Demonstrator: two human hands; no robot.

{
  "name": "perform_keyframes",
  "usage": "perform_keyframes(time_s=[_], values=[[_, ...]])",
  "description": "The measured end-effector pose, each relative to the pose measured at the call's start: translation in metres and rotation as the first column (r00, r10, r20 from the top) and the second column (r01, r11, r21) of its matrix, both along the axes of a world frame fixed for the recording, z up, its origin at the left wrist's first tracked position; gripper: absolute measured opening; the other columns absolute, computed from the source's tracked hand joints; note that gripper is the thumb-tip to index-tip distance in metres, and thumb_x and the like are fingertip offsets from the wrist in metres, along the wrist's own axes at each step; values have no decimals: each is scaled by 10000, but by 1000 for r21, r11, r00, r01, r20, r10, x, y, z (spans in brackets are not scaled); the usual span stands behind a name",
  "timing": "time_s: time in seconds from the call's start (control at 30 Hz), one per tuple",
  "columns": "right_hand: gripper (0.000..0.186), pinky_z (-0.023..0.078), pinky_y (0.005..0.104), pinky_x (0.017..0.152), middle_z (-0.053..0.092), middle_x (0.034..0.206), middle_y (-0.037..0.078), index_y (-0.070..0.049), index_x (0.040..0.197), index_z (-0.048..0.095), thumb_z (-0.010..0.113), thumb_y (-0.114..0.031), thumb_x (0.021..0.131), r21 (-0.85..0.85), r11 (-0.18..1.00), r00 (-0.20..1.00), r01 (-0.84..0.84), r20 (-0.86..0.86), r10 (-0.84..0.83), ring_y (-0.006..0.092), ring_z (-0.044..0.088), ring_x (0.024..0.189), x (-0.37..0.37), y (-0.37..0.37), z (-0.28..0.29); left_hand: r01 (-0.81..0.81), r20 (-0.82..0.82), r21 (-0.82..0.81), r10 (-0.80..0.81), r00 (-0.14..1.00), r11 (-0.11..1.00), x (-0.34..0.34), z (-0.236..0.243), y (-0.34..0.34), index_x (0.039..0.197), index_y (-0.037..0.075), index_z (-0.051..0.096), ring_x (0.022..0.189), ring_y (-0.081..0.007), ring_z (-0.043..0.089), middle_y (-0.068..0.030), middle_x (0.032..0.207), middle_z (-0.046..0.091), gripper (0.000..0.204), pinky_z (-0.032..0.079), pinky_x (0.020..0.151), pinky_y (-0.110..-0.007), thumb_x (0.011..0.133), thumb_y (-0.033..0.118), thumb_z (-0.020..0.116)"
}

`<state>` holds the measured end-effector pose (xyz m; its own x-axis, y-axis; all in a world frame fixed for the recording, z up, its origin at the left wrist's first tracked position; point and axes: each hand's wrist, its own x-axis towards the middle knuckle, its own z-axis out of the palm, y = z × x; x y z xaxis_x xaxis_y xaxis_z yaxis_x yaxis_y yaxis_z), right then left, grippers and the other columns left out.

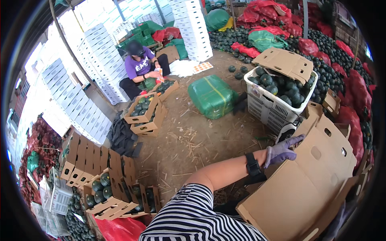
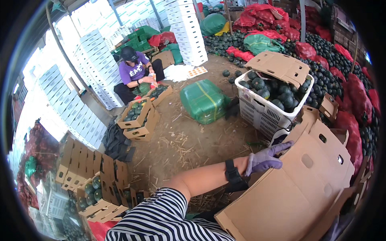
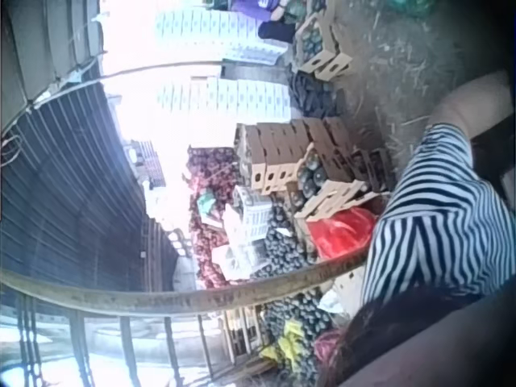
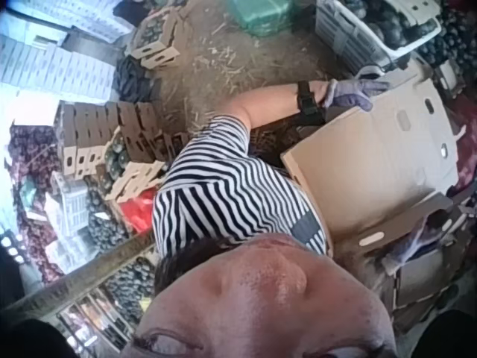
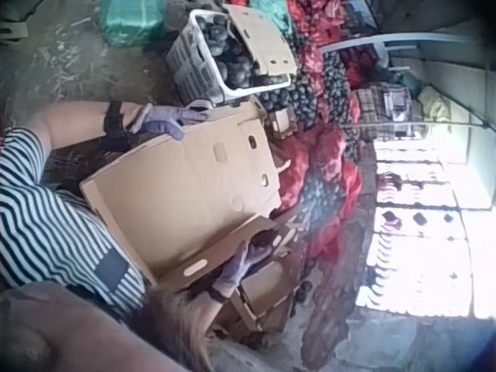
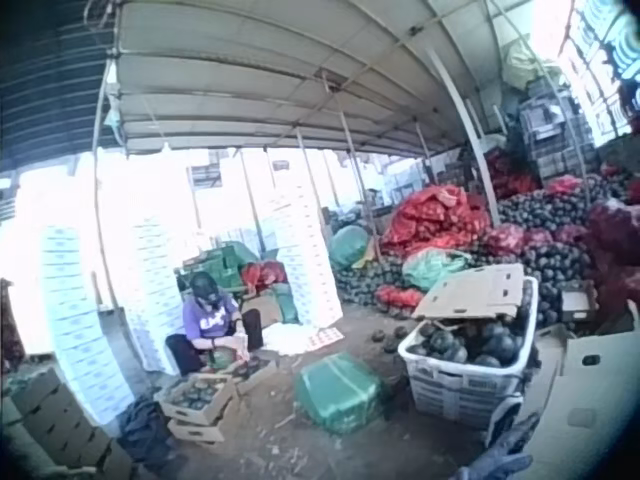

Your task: The person sits on the floor and packs small green pumpkins into a cardboard box. They place the pumpkins one by one, then fold and close the box flaps. The person also assembles a new cardboard box and continues packing more pumpkins.

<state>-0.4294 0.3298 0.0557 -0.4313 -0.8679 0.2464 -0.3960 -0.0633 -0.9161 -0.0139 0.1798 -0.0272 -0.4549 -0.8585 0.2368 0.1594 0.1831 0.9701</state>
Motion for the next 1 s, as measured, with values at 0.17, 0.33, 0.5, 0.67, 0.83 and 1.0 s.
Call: perform_keyframes(time_s=[0.17,0.33,0.5,0.67,0.83,1.0], values=[[722,387,428,1158,359,1608,181,-112,1559,341,700,-223,943,66,977,971,-201,147,190,336,431,1427,-57,-21,-106,176,-62,155,-169,984,972,-15,-8,3,1371,92,608,1377,-262,442,-132,1538,458,481,254,1200,-399,923,263,640],[617,359,407,1175,359,1598,158,-68,1520,405,654,-165,964,9,980,973,-199,123,196,295,426,1420,-59,-32,-126,154,-127,-198,-182,975,968,13,-22,-18,1226,66,602,1107,-265,611,-83,1083,647,241,384,1098,-421,1030,206,602],[522,331,386,1191,359,1589,135,-23,1482,468,608,-107,985,-91,986,982,-142,-139,128,254,422,1413,-42,-22,-109,-249,232,-682,526,818,688,-12,2,-8,1379,61,503,1122,-315,588,-132,1207,626,610,468,984,-424,857,186,793],[358,373,344,1119,584,1350,140,-55,1193,629,449,-349,1098,-424,772,645,-474,429,632,204,532,1229,-20,-13,-93,252,-330,118,-201,922,961,8,4,6,1235,42,602,1277,-270,510,-111,1282,555,557,395,1130,-399,888,456,737],[571,495,370,924,610,1179,104,-93,1342,611,773,-357,862,172,895,674,-413,-603,427,246,587,1088,-5,-26,-50,345,620,-652,213,755,675,-19,10,-11,1518,194,461,1254,-285,505,-169,1228,560,934,458,1043,-421,723,519,826],[985,521,441,938,561,1336,137,-271,1575,368,856,-436,735,718,675,169,-170,-654,737,351,639,1151,40,-68,3,689,962,-59,226,-154,722,-83,67,-14,1645,287,164,1004,-352,719,-154,1185,709,1203,520,946,-449,708,684,806]])
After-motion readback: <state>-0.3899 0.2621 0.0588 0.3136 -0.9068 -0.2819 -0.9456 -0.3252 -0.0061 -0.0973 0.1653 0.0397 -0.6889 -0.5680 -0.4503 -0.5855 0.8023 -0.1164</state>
